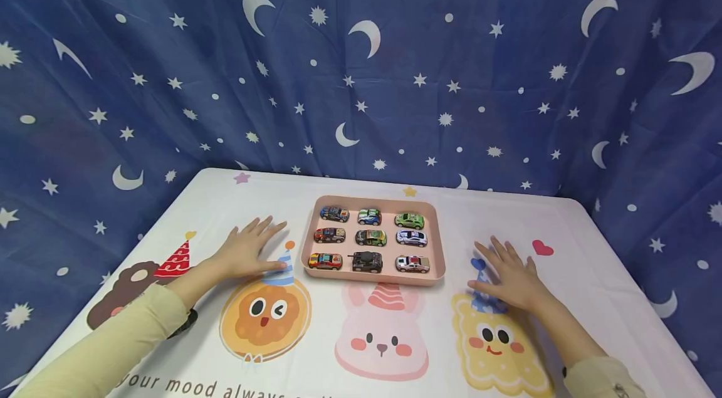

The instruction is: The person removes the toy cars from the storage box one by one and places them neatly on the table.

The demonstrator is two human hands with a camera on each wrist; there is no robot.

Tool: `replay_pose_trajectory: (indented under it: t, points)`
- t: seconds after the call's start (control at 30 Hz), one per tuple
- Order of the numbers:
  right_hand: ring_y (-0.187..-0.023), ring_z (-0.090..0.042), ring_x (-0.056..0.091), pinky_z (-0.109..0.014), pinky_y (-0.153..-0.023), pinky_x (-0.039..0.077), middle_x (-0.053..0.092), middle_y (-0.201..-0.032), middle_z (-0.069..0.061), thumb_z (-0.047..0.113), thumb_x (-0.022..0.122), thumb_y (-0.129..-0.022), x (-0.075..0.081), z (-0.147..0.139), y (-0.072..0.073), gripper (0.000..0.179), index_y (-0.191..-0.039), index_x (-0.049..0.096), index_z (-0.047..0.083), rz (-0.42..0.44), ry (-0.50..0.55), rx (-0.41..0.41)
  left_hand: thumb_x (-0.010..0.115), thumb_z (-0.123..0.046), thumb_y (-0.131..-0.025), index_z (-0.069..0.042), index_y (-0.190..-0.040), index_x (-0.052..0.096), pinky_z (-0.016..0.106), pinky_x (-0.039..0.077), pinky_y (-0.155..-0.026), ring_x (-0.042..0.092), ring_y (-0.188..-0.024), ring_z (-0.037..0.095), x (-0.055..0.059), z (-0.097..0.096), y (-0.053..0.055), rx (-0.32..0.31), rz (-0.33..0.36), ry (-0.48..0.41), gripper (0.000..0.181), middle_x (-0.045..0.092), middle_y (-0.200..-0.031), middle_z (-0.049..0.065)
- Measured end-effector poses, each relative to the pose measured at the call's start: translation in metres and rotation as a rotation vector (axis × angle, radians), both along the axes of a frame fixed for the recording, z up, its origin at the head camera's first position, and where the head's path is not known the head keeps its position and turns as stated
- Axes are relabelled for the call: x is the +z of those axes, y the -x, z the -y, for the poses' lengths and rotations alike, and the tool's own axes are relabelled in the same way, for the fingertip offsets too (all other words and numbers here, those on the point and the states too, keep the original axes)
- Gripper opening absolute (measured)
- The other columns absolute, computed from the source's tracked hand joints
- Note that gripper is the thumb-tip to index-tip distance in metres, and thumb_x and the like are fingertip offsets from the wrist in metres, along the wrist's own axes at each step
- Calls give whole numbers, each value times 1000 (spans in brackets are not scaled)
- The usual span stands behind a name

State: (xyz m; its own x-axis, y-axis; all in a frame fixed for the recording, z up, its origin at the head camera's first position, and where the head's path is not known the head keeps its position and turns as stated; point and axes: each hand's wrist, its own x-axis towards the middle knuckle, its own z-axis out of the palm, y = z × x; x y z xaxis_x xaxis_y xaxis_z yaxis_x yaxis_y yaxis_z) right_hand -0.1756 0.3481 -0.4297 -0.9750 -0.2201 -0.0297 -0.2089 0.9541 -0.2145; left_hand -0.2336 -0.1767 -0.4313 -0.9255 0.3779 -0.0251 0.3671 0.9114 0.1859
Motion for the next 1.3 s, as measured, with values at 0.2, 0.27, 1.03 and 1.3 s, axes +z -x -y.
replay_pose_trajectory:
  t: [0.2, 0.27, 1.03, 1.3]
  points:
    - [-126, -55, 34, -76, -94, 31, 33, -143, -32, 53, 70, -75, 3, 1, 0, 87, -142, 37, 9, -65, 20, 57, 64, -62, -76, -15, -141, 43, 69, 33, -101, 35, -133, 45, 3, -1, -4, -26, -32, -17, 83, 38, -147, 21]
    - [-125, -54, 36, -72, -93, 35, 35, -141, -33, 51, 72, -75, 3, 1, 1, 86, -140, 39, 7, -75, 33, 66, 65, -58, -78, -13, -138, 47, 64, 40, -98, 41, -129, 42, 5, -1, -5, -36, -54, -14, 77, 43, -142, 21]
    - [-113, -48, 53, -61, -93, 44, 60, -118, -29, 9, 70, -81, 22, 22, 2, 43, -120, 59, -4, -133, 252, 13, 65, -26, -86, -8, -109, 69, 49, 50, -92, 61, -109, 33, 14, -4, -5, 93, -54, -219, 30, 68, -112, 14]
    - [-106, -45, 57, -60, -86, 49, 64, -112, -26, 8, 71, -82, 38, 40, 3, 40, -118, 60, -3, -202, 251, -8, 65, -22, -87, -4, -109, 68, 49, 50, -90, 62, -104, 34, 15, -12, -5, 145, -59, -358, 28, 70, -107, 13]
